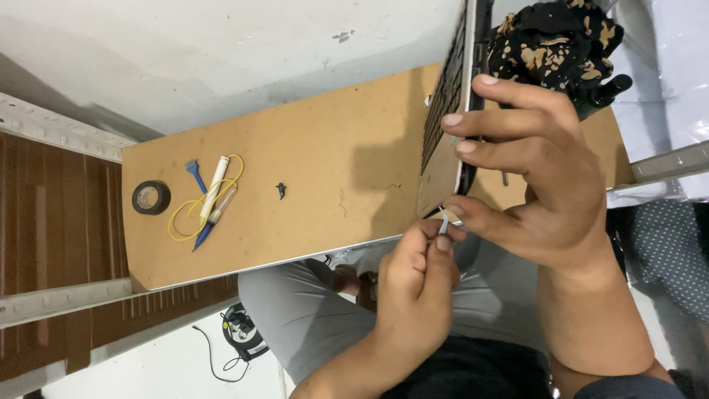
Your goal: The person is using a small screwdriver to remove the screws from the back cover of a laptop to open it.
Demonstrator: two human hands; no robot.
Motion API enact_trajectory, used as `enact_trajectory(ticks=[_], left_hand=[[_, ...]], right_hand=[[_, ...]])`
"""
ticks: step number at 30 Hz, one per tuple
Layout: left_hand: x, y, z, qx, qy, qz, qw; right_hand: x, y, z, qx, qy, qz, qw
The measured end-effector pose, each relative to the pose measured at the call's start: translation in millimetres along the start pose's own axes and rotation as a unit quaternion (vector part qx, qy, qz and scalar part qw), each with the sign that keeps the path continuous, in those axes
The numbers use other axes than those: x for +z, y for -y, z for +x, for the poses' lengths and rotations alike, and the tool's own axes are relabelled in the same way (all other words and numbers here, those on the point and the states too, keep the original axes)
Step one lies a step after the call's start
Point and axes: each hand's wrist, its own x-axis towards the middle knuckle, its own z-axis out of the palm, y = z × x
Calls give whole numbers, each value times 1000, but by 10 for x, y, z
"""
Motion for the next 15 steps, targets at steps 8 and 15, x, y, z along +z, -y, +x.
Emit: enact_trajectory(ticks=[8, 15], left_hand=[[-255, 192, 13, -38, 65, -53, 996], [-525, 686, 278, -97, 179, 98, 974]], right_hand=[[-59, -60, -67, 1, -14, 3, 1000], [-80, -141, -117, -37, -12, 11, 999]])
